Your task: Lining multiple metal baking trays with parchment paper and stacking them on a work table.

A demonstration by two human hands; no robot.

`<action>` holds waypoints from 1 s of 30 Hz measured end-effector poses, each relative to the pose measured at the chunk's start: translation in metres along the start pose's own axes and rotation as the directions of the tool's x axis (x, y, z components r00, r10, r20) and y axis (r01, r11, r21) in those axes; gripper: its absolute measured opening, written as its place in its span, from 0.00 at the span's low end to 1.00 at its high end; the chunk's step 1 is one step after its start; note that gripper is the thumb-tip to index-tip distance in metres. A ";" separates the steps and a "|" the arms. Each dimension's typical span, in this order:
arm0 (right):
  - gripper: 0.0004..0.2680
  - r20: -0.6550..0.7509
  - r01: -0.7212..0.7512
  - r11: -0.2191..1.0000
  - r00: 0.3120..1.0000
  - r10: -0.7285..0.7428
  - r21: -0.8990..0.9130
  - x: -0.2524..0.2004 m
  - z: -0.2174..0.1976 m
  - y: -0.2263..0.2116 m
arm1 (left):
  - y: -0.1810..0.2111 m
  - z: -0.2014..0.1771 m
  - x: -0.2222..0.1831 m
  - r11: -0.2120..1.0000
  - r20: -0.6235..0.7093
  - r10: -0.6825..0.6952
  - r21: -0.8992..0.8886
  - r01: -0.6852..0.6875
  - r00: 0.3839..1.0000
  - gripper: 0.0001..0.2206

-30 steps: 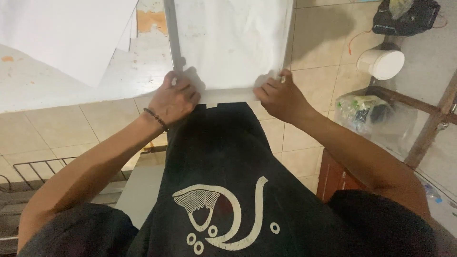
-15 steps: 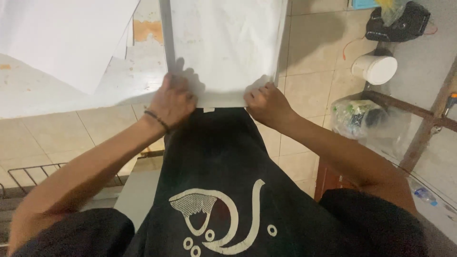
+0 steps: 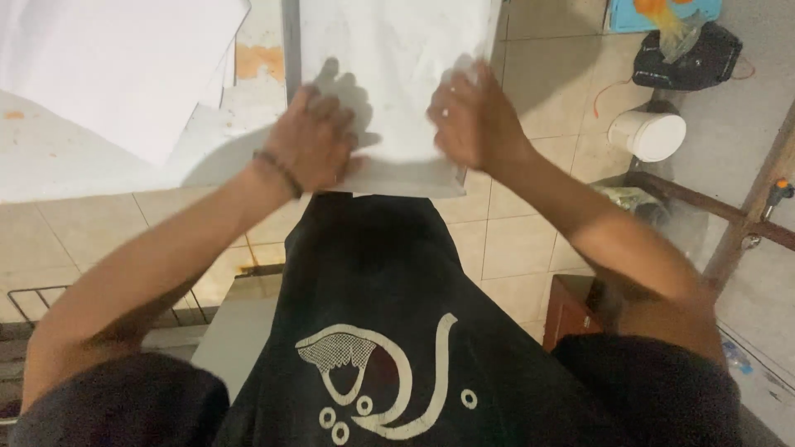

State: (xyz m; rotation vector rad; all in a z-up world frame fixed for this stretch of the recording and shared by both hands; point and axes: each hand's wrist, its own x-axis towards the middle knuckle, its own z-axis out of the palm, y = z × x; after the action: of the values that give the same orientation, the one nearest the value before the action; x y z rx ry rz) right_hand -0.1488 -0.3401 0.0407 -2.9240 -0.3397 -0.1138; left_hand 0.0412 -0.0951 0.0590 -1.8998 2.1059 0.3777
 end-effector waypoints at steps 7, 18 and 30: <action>0.07 0.042 0.020 0.938 0.999 -0.006 -0.345 0.025 0.007 0.022 | -0.012 -0.009 0.040 0.991 0.134 -0.045 0.131 0.027 0.990 0.16; 0.09 0.408 -0.179 0.936 0.863 0.298 -0.304 0.073 0.015 0.058 | -0.059 -0.003 0.137 0.972 -0.004 -0.220 -0.088 0.218 0.976 0.15; 0.11 0.108 -0.209 0.887 0.955 0.275 -0.412 0.040 0.030 0.041 | 0.034 0.011 0.067 1.000 0.083 -0.008 0.002 0.008 0.997 0.19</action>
State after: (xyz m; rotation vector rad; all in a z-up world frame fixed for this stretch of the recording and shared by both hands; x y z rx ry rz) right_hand -0.0991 -0.3641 0.0077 -3.3598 0.0416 0.1103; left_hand 0.0010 -0.1493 0.0240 -1.8577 2.0445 0.4448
